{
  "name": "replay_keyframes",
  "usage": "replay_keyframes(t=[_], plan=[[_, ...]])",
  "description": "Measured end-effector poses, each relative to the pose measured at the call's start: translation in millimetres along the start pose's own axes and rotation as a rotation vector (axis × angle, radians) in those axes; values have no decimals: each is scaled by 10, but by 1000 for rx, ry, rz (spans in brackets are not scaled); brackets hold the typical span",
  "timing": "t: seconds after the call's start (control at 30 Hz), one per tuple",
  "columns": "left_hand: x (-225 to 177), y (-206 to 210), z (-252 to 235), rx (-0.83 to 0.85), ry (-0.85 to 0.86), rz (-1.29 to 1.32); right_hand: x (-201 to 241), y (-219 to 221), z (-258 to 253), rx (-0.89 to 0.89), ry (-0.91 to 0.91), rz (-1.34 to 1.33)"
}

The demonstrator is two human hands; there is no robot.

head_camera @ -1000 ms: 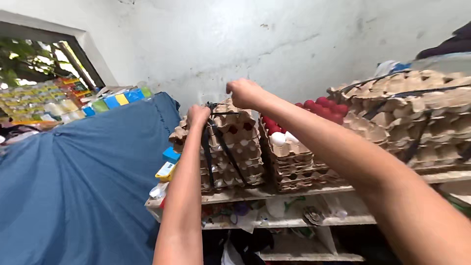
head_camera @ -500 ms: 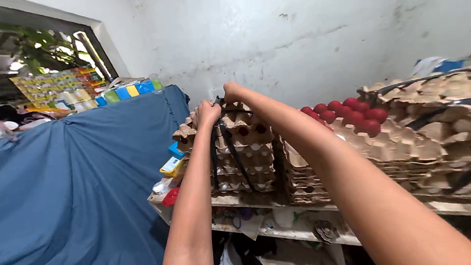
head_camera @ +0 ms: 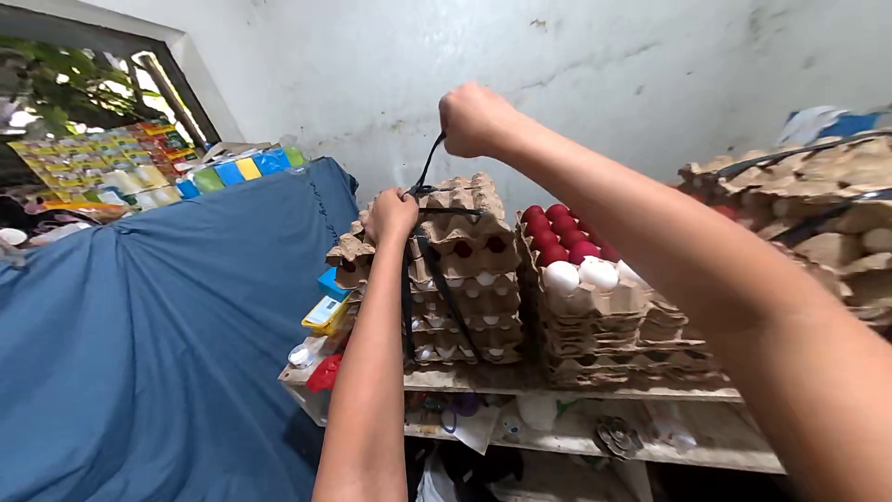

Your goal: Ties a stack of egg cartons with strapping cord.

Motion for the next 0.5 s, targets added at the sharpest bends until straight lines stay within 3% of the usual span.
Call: replay_keyframes(t=[0.07, 0.13, 0.23, 0.37, 0.43, 0.5], plan=[[28, -31, -19, -26, -3, 91, 146, 87, 127, 277, 28, 75], [57, -42, -37, -49, 3, 153, 237, 148, 186, 372, 118, 138], [64, -33, -63, -60, 35, 191, 235, 453, -197, 184, 7, 28], [46, -32, -69, -66, 88, 207, 241, 1124, -687, 252, -390, -110], [44, -48, -57, -85, 102, 242, 257, 1215, -760, 193, -451, -108], [52, -104, -36, -128, 95, 322, 274, 1225, -720, 172, -398, -53]])
Point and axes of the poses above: each hand's wrist, its own z-axis away from the middle knuckle, its own y-axis out of the palm, x = y × z, the point moved 8 cm from there along -z, towards the middle knuckle, and after that the axes turned 3 degrees about -y, right-handed, at the moved point
